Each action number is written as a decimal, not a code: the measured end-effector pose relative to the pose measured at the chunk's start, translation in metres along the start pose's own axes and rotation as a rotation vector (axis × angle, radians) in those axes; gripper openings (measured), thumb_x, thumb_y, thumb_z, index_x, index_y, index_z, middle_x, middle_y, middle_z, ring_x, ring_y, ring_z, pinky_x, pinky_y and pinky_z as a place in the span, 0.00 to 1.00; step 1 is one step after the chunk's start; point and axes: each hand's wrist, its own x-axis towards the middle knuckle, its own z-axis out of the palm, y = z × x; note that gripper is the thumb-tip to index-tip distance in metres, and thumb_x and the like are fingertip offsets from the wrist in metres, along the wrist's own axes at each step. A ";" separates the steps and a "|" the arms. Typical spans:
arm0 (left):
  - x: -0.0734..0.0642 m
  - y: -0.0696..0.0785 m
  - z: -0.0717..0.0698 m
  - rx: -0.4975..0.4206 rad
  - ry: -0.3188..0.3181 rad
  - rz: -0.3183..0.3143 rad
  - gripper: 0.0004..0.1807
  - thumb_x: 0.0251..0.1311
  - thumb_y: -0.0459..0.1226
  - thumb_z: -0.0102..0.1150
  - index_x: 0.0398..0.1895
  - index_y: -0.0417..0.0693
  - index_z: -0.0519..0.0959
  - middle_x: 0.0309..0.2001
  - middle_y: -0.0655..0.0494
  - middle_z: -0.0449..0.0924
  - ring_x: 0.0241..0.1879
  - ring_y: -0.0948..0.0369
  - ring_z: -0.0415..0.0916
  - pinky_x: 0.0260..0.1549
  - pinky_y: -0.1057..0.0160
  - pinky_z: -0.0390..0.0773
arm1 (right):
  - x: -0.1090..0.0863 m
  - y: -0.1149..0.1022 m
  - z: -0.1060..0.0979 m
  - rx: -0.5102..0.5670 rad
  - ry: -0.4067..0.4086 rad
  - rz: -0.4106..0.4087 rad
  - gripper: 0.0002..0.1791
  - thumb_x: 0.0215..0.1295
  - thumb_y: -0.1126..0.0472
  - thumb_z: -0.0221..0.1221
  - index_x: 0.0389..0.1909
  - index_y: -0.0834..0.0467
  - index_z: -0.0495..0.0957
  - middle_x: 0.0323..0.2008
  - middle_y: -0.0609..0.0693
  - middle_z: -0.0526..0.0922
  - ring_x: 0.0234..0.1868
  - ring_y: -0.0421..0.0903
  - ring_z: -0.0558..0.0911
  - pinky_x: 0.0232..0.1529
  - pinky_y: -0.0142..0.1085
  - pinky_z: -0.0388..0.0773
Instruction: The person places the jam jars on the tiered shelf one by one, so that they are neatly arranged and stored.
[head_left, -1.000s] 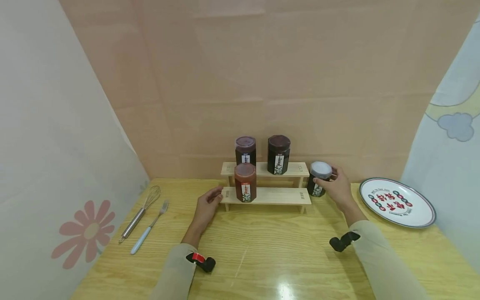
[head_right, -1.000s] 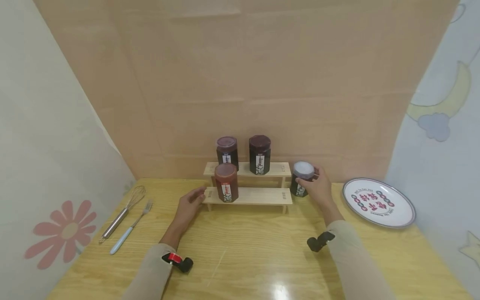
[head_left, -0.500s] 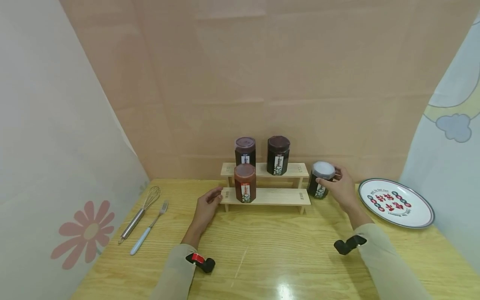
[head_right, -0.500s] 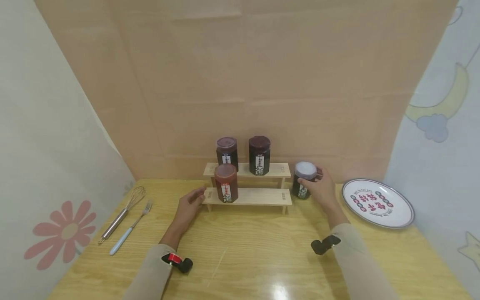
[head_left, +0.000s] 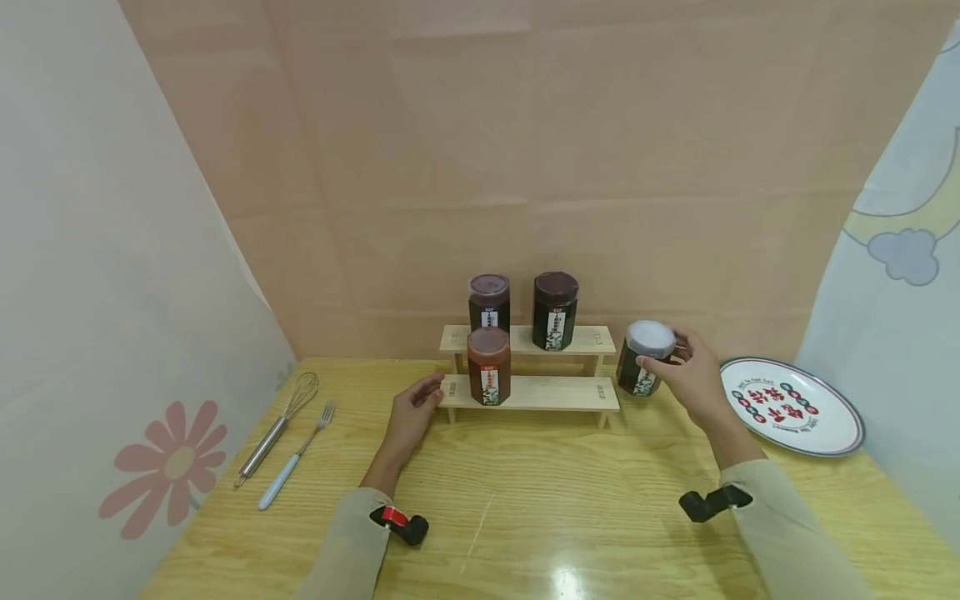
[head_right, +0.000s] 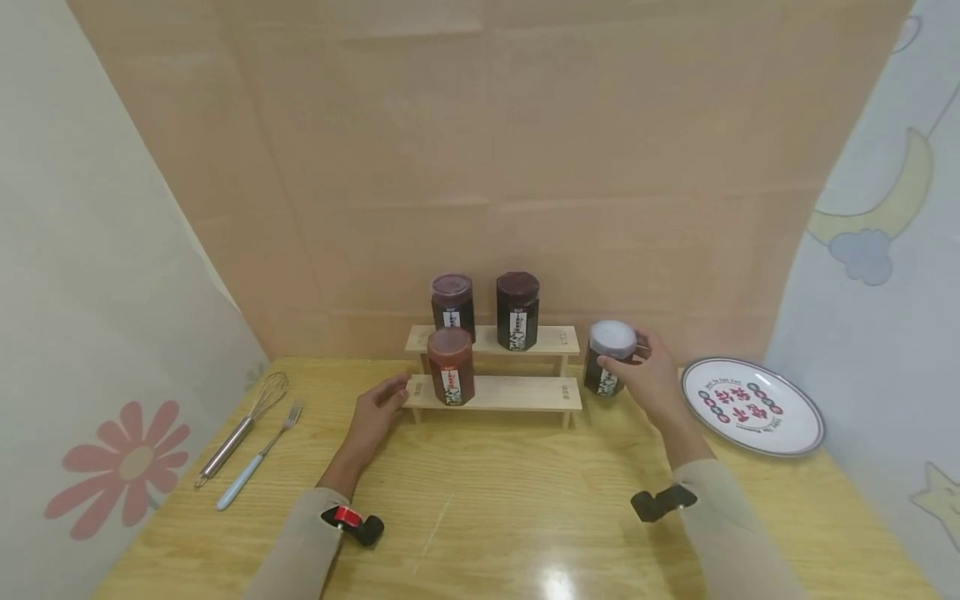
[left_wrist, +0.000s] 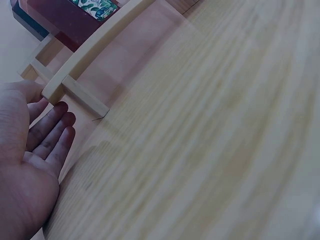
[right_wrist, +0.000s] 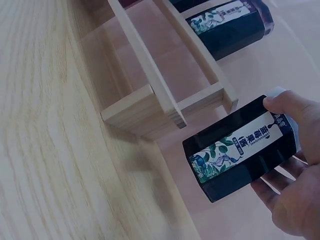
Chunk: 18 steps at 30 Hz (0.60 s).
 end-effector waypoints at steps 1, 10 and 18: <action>0.000 0.000 0.000 -0.001 0.000 0.000 0.22 0.74 0.38 0.59 0.68 0.43 0.76 0.66 0.44 0.79 0.69 0.49 0.74 0.62 0.67 0.79 | -0.002 -0.001 0.000 -0.002 0.000 -0.001 0.50 0.68 0.49 0.68 0.82 0.60 0.51 0.74 0.65 0.63 0.73 0.62 0.67 0.64 0.46 0.76; 0.001 0.000 0.000 -0.005 0.001 0.009 0.22 0.74 0.38 0.59 0.68 0.44 0.77 0.66 0.44 0.79 0.69 0.49 0.74 0.61 0.69 0.78 | -0.019 -0.021 -0.003 0.055 -0.035 -0.013 0.49 0.69 0.49 0.68 0.81 0.59 0.51 0.75 0.64 0.62 0.71 0.59 0.69 0.50 0.17 0.76; -0.001 0.002 0.000 0.004 0.001 0.000 0.21 0.75 0.38 0.58 0.68 0.45 0.77 0.65 0.45 0.79 0.69 0.50 0.74 0.61 0.68 0.78 | -0.025 -0.032 0.006 0.073 -0.068 -0.023 0.47 0.67 0.51 0.70 0.80 0.58 0.55 0.72 0.59 0.66 0.65 0.47 0.73 0.50 0.18 0.78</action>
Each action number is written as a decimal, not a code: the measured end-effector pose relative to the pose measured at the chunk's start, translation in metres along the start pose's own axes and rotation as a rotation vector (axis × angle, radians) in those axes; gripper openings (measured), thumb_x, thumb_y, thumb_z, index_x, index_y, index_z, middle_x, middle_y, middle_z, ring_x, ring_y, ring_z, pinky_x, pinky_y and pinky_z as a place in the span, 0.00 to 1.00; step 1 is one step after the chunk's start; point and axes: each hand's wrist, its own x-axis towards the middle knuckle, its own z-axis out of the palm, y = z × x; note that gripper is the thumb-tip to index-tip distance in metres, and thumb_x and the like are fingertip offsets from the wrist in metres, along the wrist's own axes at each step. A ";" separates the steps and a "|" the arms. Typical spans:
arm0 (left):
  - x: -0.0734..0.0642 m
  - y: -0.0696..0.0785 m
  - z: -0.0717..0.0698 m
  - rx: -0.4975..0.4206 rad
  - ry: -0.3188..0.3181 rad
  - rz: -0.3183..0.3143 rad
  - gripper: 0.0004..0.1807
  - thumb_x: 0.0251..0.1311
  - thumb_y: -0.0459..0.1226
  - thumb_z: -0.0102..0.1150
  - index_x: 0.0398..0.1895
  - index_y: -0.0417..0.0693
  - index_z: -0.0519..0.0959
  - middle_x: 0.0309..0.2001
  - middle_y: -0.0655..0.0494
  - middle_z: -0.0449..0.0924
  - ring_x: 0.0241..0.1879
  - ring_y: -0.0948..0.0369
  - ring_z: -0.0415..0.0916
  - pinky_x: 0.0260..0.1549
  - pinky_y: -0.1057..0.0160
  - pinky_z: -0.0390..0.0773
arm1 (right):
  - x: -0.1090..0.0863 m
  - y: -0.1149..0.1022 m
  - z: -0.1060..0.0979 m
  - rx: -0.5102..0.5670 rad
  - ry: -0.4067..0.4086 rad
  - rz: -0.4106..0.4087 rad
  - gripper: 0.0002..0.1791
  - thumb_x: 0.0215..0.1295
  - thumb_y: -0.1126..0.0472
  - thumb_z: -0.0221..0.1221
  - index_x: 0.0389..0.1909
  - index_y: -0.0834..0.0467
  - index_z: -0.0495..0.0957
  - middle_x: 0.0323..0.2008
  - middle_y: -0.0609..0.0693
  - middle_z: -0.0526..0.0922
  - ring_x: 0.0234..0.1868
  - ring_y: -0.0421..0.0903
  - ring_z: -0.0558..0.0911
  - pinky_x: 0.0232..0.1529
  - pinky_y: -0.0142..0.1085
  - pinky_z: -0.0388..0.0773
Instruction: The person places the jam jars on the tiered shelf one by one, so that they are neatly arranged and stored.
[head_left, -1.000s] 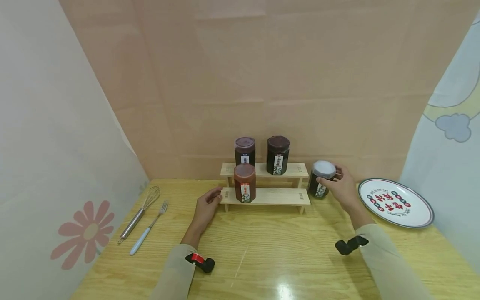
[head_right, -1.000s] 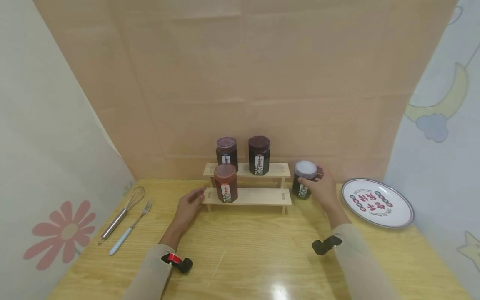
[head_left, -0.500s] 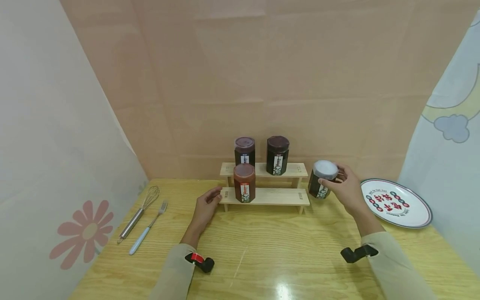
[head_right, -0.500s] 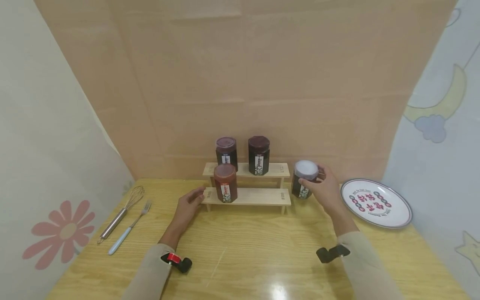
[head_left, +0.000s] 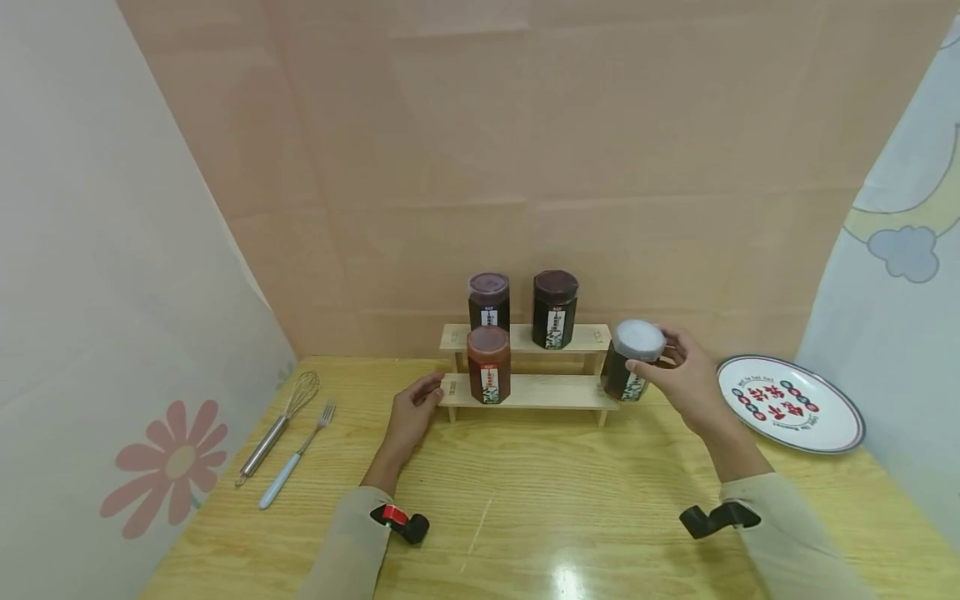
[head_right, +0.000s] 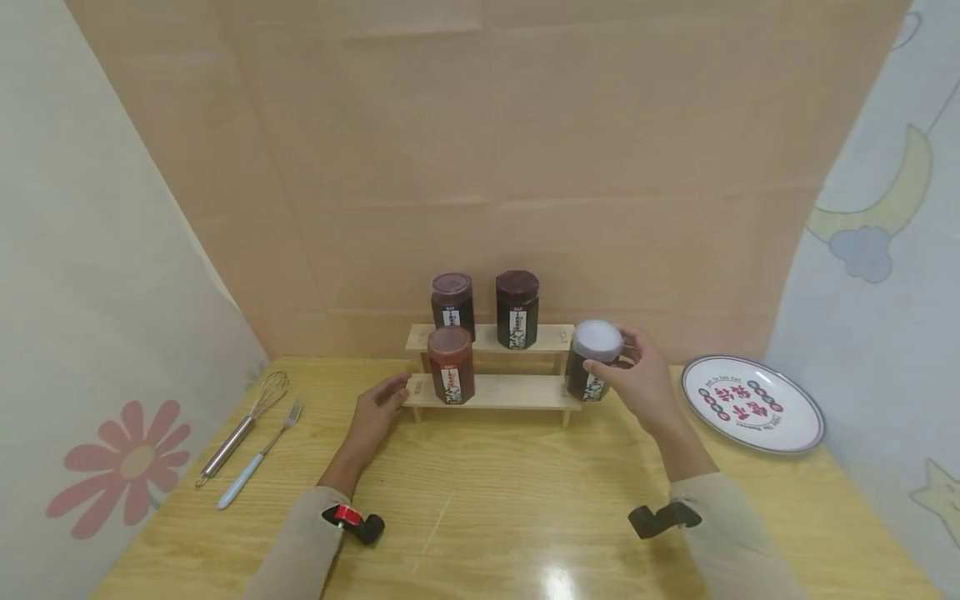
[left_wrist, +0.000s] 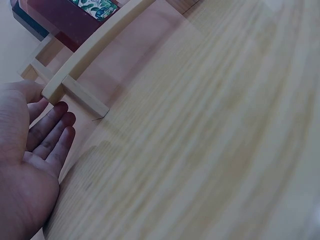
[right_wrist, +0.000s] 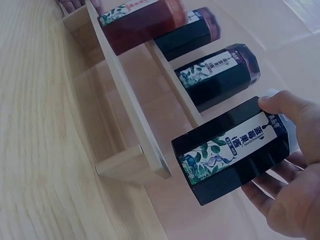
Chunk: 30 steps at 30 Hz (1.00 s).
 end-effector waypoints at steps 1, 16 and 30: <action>0.000 0.000 0.000 -0.001 0.001 -0.003 0.21 0.75 0.38 0.58 0.68 0.46 0.77 0.65 0.46 0.79 0.69 0.50 0.74 0.61 0.68 0.78 | -0.001 -0.001 0.001 0.002 -0.005 -0.001 0.47 0.67 0.52 0.70 0.80 0.58 0.55 0.71 0.59 0.66 0.65 0.46 0.73 0.50 0.19 0.78; 0.000 -0.001 0.003 -0.019 -0.002 0.002 0.22 0.75 0.38 0.58 0.69 0.45 0.77 0.66 0.43 0.78 0.69 0.49 0.73 0.56 0.76 0.77 | -0.004 -0.008 0.029 0.033 -0.037 -0.057 0.43 0.65 0.56 0.71 0.76 0.59 0.61 0.68 0.58 0.71 0.61 0.39 0.73 0.53 0.19 0.76; -0.002 -0.001 0.001 0.007 0.007 -0.001 0.22 0.75 0.38 0.58 0.69 0.45 0.76 0.67 0.45 0.78 0.70 0.50 0.73 0.60 0.71 0.78 | 0.002 -0.006 0.058 0.079 -0.107 -0.056 0.47 0.65 0.56 0.71 0.79 0.60 0.56 0.69 0.61 0.70 0.71 0.56 0.71 0.61 0.25 0.74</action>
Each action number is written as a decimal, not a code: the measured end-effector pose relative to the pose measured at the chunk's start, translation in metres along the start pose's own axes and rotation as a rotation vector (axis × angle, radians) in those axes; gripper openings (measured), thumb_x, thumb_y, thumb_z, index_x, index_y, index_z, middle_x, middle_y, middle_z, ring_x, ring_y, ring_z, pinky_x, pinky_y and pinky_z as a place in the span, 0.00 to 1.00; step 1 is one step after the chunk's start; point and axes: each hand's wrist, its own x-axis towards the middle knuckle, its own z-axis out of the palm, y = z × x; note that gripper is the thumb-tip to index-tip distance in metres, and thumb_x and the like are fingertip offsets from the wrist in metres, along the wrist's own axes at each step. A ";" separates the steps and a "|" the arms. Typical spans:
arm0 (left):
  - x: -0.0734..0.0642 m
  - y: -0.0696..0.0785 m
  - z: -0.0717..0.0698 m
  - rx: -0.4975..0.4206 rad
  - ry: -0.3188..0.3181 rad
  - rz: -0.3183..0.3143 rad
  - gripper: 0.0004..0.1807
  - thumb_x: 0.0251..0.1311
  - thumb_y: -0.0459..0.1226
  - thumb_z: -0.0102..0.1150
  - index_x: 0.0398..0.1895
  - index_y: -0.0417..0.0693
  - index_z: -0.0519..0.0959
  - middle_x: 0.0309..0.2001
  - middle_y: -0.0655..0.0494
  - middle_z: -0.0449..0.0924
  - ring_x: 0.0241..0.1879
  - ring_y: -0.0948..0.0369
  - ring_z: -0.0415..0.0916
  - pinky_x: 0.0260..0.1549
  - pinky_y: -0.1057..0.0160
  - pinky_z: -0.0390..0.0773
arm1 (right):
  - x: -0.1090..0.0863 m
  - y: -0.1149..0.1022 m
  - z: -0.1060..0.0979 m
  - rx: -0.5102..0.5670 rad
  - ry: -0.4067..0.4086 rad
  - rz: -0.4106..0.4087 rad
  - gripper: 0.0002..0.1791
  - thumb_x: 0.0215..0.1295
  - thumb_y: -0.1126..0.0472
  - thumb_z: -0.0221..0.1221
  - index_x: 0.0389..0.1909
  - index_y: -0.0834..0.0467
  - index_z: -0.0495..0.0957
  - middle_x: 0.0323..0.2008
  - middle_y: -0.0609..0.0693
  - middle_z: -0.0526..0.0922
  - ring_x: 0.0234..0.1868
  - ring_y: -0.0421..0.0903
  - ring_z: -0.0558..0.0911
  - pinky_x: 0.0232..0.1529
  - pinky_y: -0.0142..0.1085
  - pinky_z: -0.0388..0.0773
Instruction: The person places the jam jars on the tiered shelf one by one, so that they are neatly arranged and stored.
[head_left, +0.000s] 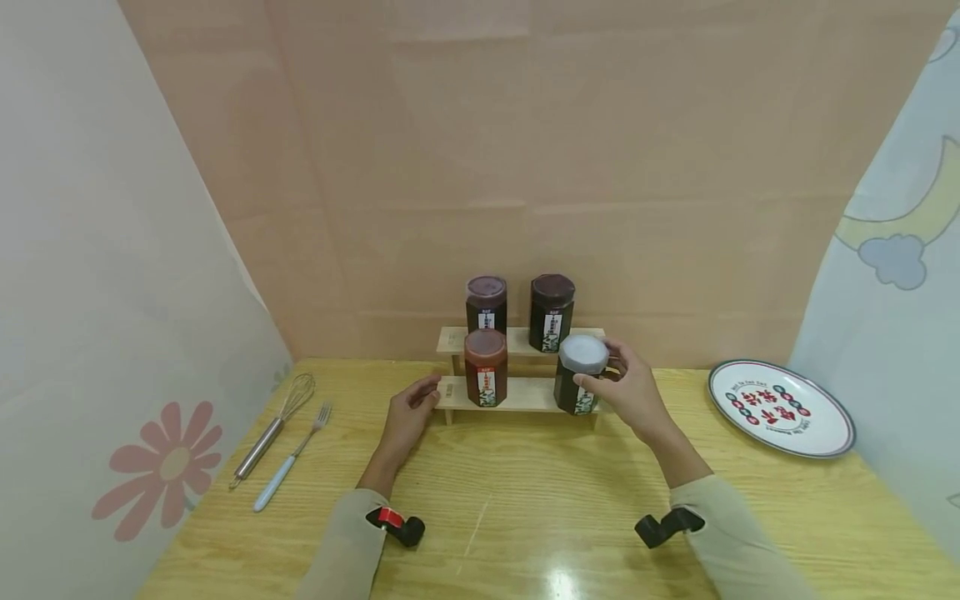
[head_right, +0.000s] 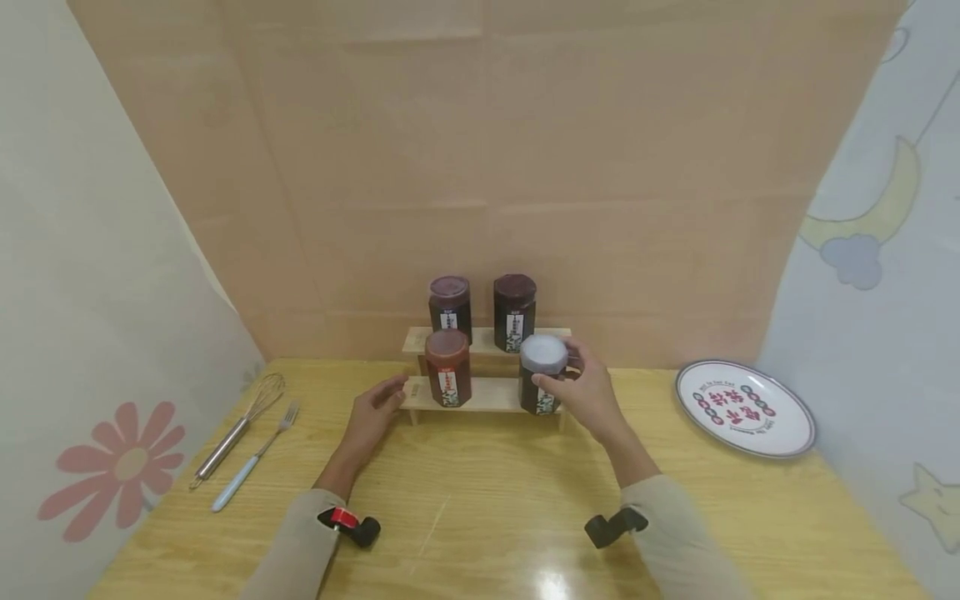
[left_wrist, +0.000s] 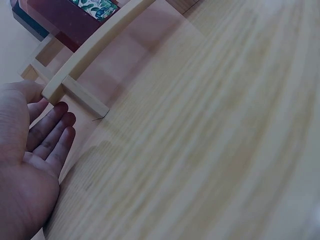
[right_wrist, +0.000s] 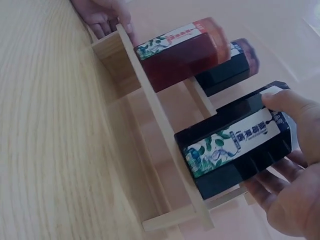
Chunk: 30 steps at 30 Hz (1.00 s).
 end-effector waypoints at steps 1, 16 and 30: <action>0.000 0.001 -0.001 -0.001 -0.002 0.000 0.22 0.75 0.38 0.57 0.69 0.45 0.76 0.67 0.45 0.78 0.70 0.50 0.73 0.60 0.71 0.77 | 0.000 0.000 0.001 0.002 -0.003 -0.001 0.47 0.65 0.55 0.71 0.79 0.59 0.56 0.70 0.61 0.70 0.71 0.56 0.71 0.63 0.27 0.74; -0.001 0.001 0.000 -0.014 -0.004 -0.006 0.21 0.75 0.37 0.58 0.68 0.46 0.77 0.66 0.46 0.79 0.69 0.51 0.74 0.56 0.75 0.78 | -0.002 0.018 -0.014 0.122 -0.080 -0.027 0.41 0.70 0.59 0.67 0.79 0.62 0.58 0.72 0.65 0.69 0.65 0.34 0.74 0.58 0.21 0.77; 0.000 0.003 0.000 -0.017 -0.008 -0.007 0.23 0.75 0.37 0.58 0.69 0.42 0.75 0.66 0.44 0.78 0.69 0.49 0.73 0.57 0.73 0.79 | 0.002 0.019 0.001 0.157 -0.048 -0.043 0.40 0.68 0.61 0.68 0.76 0.62 0.61 0.70 0.62 0.71 0.62 0.32 0.76 0.59 0.22 0.78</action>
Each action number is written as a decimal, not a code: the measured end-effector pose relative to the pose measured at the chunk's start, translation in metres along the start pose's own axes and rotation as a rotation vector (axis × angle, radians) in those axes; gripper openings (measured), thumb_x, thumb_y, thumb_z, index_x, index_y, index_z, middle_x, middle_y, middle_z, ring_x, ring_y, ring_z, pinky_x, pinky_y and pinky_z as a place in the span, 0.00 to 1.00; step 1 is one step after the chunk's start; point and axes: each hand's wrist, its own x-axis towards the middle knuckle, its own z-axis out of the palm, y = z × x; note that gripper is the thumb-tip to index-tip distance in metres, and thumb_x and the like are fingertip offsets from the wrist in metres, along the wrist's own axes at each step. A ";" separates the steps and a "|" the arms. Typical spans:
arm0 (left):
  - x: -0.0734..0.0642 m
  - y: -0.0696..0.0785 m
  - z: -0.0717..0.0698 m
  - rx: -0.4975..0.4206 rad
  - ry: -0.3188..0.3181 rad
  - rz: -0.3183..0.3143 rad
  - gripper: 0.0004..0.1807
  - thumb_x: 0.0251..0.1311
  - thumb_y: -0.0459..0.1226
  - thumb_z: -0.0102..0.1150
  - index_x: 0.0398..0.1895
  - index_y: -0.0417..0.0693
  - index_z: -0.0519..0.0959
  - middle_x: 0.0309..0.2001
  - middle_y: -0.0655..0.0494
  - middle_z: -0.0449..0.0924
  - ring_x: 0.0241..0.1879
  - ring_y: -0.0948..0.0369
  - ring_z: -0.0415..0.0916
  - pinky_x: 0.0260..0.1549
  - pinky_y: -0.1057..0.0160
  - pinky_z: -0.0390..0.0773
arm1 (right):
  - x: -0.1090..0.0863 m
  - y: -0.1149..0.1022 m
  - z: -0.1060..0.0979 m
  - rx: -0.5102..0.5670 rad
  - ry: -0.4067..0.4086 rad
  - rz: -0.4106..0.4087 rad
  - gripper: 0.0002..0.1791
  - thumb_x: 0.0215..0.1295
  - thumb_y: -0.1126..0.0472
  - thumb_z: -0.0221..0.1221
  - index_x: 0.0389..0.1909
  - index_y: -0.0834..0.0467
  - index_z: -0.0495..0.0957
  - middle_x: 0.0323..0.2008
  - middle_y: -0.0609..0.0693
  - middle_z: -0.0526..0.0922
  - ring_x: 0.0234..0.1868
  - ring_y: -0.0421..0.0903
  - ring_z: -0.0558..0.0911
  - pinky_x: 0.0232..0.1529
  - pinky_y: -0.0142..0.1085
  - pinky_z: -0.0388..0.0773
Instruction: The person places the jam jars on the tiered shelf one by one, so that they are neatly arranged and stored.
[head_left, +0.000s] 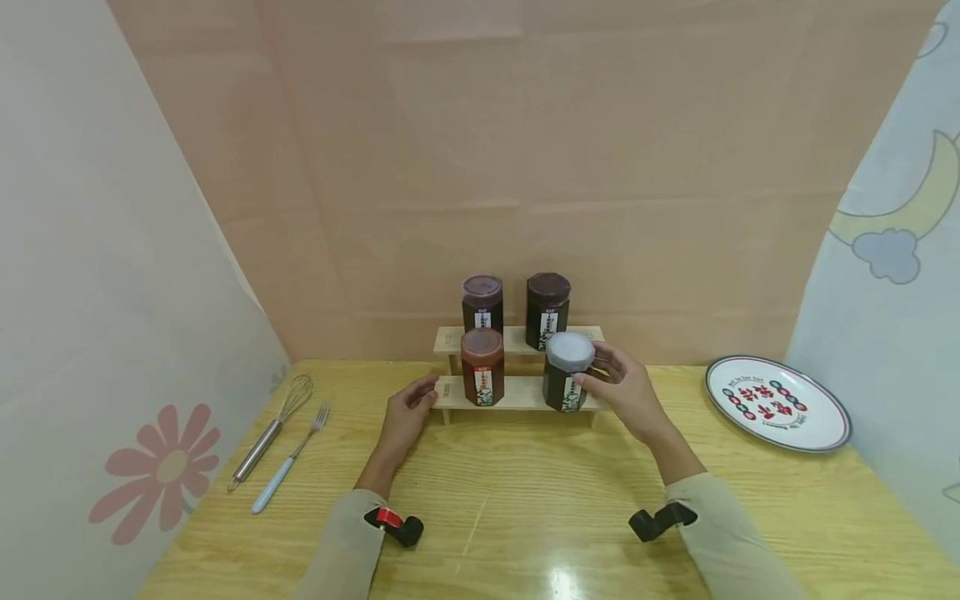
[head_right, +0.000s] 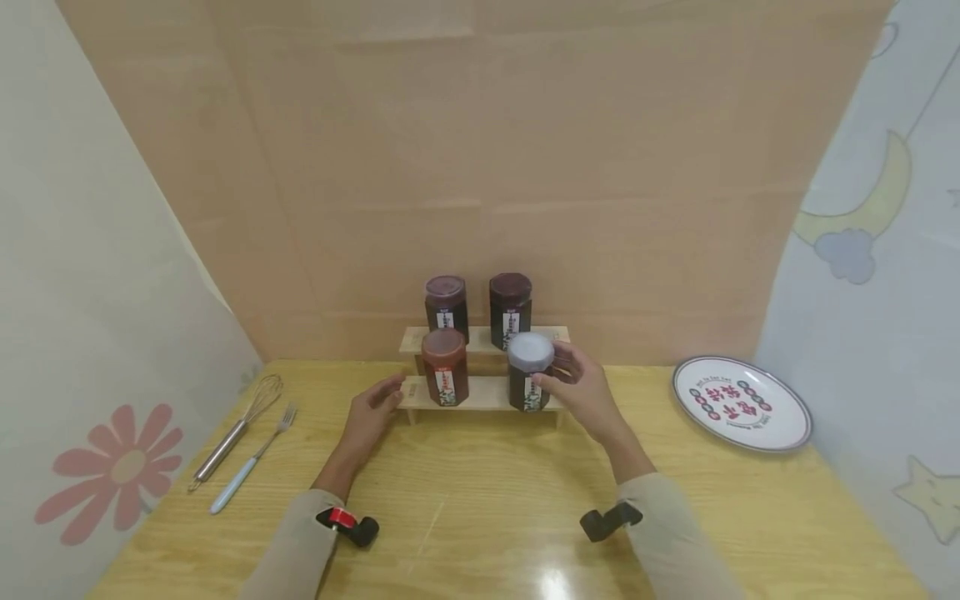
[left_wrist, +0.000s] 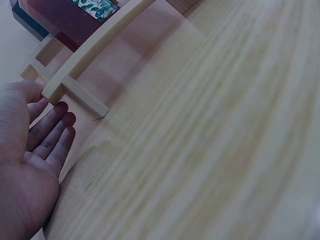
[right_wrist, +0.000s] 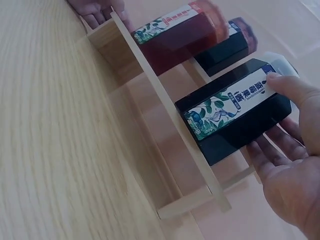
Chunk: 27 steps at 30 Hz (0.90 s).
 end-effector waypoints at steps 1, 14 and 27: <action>0.000 0.000 0.000 0.006 -0.001 0.006 0.23 0.75 0.37 0.58 0.69 0.41 0.75 0.66 0.43 0.78 0.69 0.48 0.73 0.57 0.72 0.79 | 0.001 0.000 0.002 -0.001 0.005 -0.001 0.40 0.68 0.61 0.69 0.77 0.62 0.61 0.70 0.63 0.72 0.62 0.32 0.76 0.59 0.21 0.77; 0.000 -0.002 0.000 0.020 0.007 0.029 0.22 0.75 0.37 0.57 0.69 0.42 0.76 0.66 0.42 0.78 0.67 0.50 0.75 0.55 0.74 0.79 | 0.007 0.000 0.023 -0.032 0.040 -0.010 0.39 0.67 0.59 0.69 0.75 0.61 0.64 0.69 0.63 0.73 0.70 0.54 0.74 0.73 0.44 0.71; 0.000 0.000 0.001 0.008 0.013 -0.005 0.21 0.75 0.37 0.58 0.68 0.47 0.77 0.66 0.47 0.79 0.68 0.52 0.74 0.55 0.75 0.78 | 0.007 -0.003 0.034 -0.056 0.086 -0.031 0.37 0.67 0.59 0.69 0.74 0.60 0.66 0.67 0.61 0.75 0.67 0.55 0.76 0.72 0.48 0.73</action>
